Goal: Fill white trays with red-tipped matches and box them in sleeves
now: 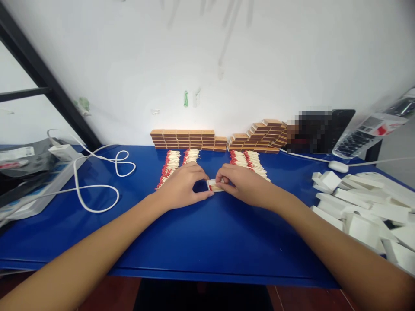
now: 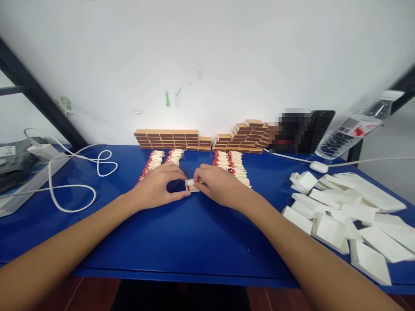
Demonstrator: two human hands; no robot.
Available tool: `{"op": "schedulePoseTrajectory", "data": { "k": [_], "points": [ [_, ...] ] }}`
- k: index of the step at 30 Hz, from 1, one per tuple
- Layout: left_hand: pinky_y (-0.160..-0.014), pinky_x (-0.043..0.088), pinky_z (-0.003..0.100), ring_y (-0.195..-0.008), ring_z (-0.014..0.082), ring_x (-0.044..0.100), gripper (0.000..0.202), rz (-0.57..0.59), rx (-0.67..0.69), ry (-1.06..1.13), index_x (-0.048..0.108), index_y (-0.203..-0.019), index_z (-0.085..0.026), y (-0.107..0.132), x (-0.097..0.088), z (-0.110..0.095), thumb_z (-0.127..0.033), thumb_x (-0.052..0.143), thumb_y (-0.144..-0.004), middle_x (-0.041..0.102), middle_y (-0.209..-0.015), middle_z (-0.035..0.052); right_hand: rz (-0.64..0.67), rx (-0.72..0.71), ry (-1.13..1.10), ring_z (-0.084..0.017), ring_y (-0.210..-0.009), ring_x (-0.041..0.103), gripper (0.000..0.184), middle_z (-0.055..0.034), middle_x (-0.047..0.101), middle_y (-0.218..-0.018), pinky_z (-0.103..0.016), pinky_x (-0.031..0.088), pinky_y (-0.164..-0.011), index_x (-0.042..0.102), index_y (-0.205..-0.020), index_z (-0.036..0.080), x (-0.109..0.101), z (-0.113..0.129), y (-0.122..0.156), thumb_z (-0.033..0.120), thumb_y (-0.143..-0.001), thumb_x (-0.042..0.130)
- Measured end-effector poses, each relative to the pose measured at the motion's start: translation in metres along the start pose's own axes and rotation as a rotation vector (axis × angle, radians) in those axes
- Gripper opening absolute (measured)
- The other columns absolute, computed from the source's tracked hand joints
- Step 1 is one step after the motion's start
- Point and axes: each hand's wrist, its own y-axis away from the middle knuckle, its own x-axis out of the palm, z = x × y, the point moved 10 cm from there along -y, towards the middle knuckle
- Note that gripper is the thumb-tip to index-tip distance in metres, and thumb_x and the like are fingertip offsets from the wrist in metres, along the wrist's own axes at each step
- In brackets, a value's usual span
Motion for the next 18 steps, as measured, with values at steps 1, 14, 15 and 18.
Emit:
{"op": "schedulePoseTrajectory", "data": {
  "k": [1,14,15,18],
  "points": [
    [-0.094,0.055,0.044,-0.104,0.0275,0.068,0.019,0.000,-0.003,0.006,0.077,-0.102,-0.020,0.000,0.000,0.000,-0.037,0.082,-0.094,0.077,-0.105,0.0077,-0.010,0.004,0.001,-0.019,-0.083,0.061,0.012,-0.0063,0.070,-0.100,-0.031,0.041,-0.074,0.067,-0.098,0.022,-0.005,-0.001,0.000,0.024,-0.104,0.057],
    [-0.097,0.056,0.045,-0.109,0.0290,0.068,0.022,0.011,-0.017,0.016,0.079,-0.106,-0.020,0.001,0.001,0.002,-0.038,0.082,-0.095,0.077,-0.110,0.0092,0.085,0.305,0.213,-0.023,-0.082,0.070,0.013,-0.0093,0.079,-0.094,-0.031,0.043,-0.069,0.076,-0.091,0.019,-0.033,-0.088,0.002,0.021,-0.095,0.064],
    [-0.097,0.056,0.045,-0.109,0.0290,0.068,0.022,0.007,-0.014,0.014,0.079,-0.106,-0.020,0.001,0.000,0.002,-0.039,0.081,-0.095,0.077,-0.109,0.0093,0.089,0.308,0.216,-0.023,-0.082,0.070,0.012,-0.0098,0.079,-0.094,-0.031,0.043,-0.069,0.075,-0.091,0.019,-0.030,-0.089,0.002,0.022,-0.095,0.064],
    [-0.096,0.056,0.045,-0.107,0.0288,0.068,0.024,-0.004,-0.005,0.000,0.079,-0.107,-0.019,0.001,-0.001,0.002,-0.040,0.081,-0.095,0.077,-0.108,0.0097,0.094,0.311,0.226,-0.023,-0.081,0.070,0.010,-0.0098,0.079,-0.093,-0.031,0.043,-0.069,0.071,-0.091,0.019,-0.025,-0.090,0.003,0.023,-0.095,0.063]
  ]
}}
